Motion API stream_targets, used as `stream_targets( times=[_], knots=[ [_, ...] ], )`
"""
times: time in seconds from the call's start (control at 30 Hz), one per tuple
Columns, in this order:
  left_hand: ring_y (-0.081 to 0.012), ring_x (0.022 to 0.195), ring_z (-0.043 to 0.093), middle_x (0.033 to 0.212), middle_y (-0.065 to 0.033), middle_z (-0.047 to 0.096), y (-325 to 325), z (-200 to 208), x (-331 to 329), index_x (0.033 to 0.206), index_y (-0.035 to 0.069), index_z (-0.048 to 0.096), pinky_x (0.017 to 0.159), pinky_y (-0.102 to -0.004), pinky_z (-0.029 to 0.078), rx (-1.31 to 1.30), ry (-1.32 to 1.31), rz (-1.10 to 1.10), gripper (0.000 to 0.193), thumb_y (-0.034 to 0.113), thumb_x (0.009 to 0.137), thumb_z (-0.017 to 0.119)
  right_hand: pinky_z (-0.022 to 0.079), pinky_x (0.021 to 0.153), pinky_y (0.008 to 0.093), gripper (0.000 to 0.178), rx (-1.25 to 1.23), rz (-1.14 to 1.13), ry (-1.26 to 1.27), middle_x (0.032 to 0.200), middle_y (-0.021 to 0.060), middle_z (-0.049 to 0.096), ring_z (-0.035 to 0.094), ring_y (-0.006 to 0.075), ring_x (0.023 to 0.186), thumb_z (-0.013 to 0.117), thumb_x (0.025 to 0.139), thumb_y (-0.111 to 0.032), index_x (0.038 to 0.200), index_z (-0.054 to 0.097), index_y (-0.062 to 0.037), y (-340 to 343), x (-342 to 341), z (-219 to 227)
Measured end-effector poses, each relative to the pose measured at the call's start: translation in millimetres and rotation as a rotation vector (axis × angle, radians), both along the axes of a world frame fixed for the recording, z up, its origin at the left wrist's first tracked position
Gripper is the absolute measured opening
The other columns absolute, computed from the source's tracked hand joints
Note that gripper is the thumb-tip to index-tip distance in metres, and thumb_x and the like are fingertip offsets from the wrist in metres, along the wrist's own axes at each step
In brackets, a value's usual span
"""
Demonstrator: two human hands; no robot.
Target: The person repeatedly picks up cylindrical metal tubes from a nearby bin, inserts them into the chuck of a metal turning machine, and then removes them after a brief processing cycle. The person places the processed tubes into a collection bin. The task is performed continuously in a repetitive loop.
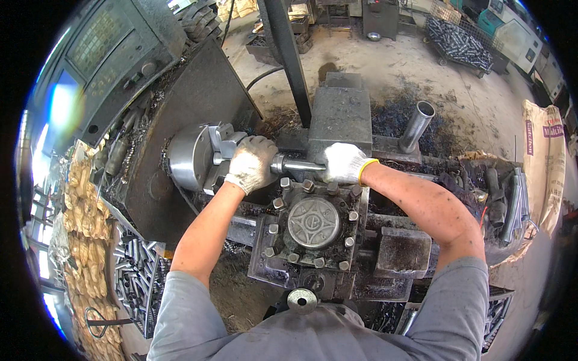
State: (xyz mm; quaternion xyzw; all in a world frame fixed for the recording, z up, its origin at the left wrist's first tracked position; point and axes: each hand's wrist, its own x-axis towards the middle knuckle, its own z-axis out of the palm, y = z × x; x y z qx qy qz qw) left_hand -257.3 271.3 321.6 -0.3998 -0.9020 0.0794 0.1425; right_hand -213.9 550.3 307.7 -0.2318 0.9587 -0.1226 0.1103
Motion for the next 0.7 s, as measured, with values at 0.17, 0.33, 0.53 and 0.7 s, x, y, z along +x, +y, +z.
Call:
stream_targets(
  times=[0.17, 0.33, 0.53, 0.7],
  knots=[
    [-0.0295, 0.105, 0.07, 0.099, -0.0086, 0.073, 0, 1, 0, 0.09, 0.01, 0.075, 0.095, -0.0427, 0.055, -0.008, -0.024, 0.019, 0.036, 0.032, 0.064, 0.088, 0.06, 0.078, 0.0487, 0.038, 0.045, -0.059, -0.02, 0.092, 0.0219, 0.077, 0.075, 0.0414, 0.085, 0.076, 0.077, -0.035, 0.103, 0.082, -0.0076, 1, -3, 3],
    [-0.0283, 0.107, 0.07, 0.101, -0.0088, 0.074, 3, 5, 3, 0.092, 0.011, 0.077, 0.097, -0.0414, 0.053, -0.034, -0.027, 0.028, 0.025, 0.024, 0.072, 0.079, 0.061, 0.081, 0.0492, 0.042, -0.009, -0.087, -0.01, 0.094, 0.0274, 0.076, 0.076, 0.0442, 0.089, 0.076, 0.077, -0.039, 0.096, 0.082, -0.0018, -2, -3, 5],
    [-0.0298, 0.105, 0.069, 0.099, -0.0083, 0.073, 3, 5, 3, 0.091, 0.01, 0.076, 0.093, -0.0436, 0.055, -0.015, -0.004, 0.019, 0.037, 0.031, 0.063, 0.088, 0.06, 0.083, 0.05, 0.045, -0.082, -0.063, -0.019, 0.097, 0.0252, 0.077, 0.076, 0.0427, 0.093, 0.076, 0.079, -0.042, 0.107, 0.081, -0.0062, 4, 5, 13],
    [-0.0297, 0.106, 0.069, 0.1, -0.0085, 0.073, 1, 3, 2, 0.092, 0.01, 0.075, 0.093, -0.0434, 0.055, -0.005, -0.025, 0.015, 0.036, 0.029, 0.063, 0.087, 0.059, 0.084, 0.0511, 0.045, 0.015, -0.072, -0.074, 0.101, 0.0223, 0.078, 0.075, 0.0411, 0.094, 0.075, 0.084, -0.044, 0.114, 0.08, -0.011, 10, 11, 10]
  ],
)
